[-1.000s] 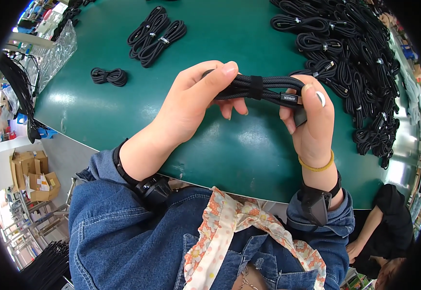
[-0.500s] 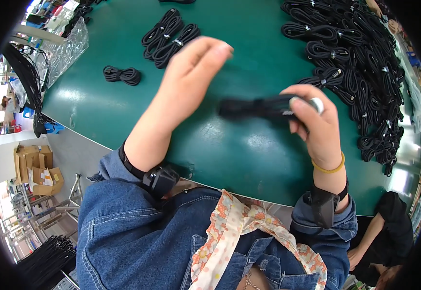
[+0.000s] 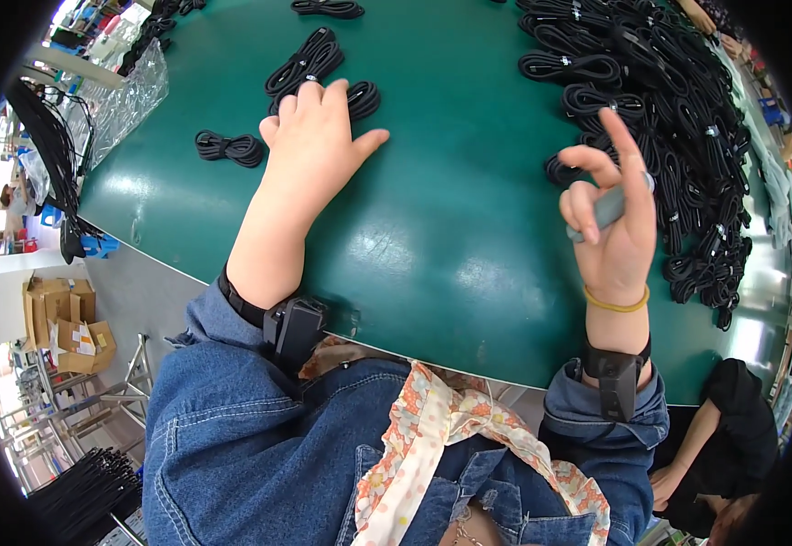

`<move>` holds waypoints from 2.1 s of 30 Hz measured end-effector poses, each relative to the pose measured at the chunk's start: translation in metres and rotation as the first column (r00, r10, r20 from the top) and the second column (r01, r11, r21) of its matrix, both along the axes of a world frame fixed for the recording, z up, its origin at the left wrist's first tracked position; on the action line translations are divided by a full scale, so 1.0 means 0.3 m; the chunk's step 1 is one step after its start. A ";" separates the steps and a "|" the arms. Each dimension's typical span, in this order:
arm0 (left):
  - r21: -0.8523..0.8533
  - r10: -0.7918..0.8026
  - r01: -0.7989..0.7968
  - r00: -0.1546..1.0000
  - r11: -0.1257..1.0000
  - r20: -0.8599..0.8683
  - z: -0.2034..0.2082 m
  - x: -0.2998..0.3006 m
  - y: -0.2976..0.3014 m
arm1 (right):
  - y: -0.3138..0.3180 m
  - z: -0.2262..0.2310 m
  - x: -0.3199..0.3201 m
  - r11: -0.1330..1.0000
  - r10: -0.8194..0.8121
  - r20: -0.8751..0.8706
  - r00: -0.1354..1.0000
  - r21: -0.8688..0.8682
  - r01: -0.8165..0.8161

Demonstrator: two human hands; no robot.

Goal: The person picks up a bundled cable, turns it over to inspect it, and places it back on the table. They then reach for more cables from a pile, repeating the process of handling and inspecting them one at a time.

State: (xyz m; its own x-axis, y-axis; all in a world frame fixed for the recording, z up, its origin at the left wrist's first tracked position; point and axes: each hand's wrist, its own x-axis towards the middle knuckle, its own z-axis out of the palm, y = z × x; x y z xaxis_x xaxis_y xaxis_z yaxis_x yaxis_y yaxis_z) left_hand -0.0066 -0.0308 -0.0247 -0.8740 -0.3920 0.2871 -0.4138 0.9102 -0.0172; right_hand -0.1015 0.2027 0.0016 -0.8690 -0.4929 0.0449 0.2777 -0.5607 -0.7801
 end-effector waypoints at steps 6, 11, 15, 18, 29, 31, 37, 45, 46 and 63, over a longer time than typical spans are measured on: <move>0.246 -0.280 0.269 0.960 0.931 0.008 -0.003 -0.003 0.007 | -0.005 -0.040 0.002 0.902 0.154 -0.178 0.972 0.428 -0.064; 0.569 -0.575 0.602 0.777 0.561 -0.256 0.061 -0.006 0.149 | -0.030 -0.054 0.030 0.806 0.225 -0.340 0.913 0.591 0.021; 0.489 -0.603 0.725 0.682 0.485 -0.413 0.068 0.003 0.156 | -0.026 -0.035 0.041 0.794 0.350 -0.282 0.894 0.596 -0.123; 0.466 -0.571 0.745 0.665 0.476 -0.480 0.074 -0.001 0.160 | -0.009 -0.029 0.044 0.838 0.306 -0.253 0.918 0.529 -0.134; 0.749 -0.229 0.641 0.765 0.168 -0.602 0.078 0.027 0.170 | -0.008 -0.036 0.034 0.969 0.127 -0.193 0.973 0.232 -0.081; 0.756 -0.201 0.636 0.770 0.155 -0.606 0.076 0.025 0.174 | -0.008 -0.033 0.033 0.966 0.115 -0.207 0.972 0.253 -0.061; 0.782 -0.161 0.608 0.792 0.137 -0.588 0.078 0.024 0.179 | -0.017 -0.020 0.045 0.957 0.081 -0.213 0.974 0.290 -0.017; 0.879 -0.072 0.478 0.876 0.001 -0.476 0.113 0.041 0.169 | -0.005 -0.016 0.042 0.961 0.124 -0.254 0.959 0.273 -0.052; 0.897 -0.056 0.436 0.896 -0.071 -0.440 0.109 0.041 0.162 | -0.004 -0.016 0.044 0.948 0.149 -0.256 0.955 0.310 -0.064; 0.829 -0.049 0.223 0.956 -0.513 -0.288 0.085 0.017 0.166 | -0.004 -0.028 0.052 0.913 0.076 -0.211 0.975 0.407 0.017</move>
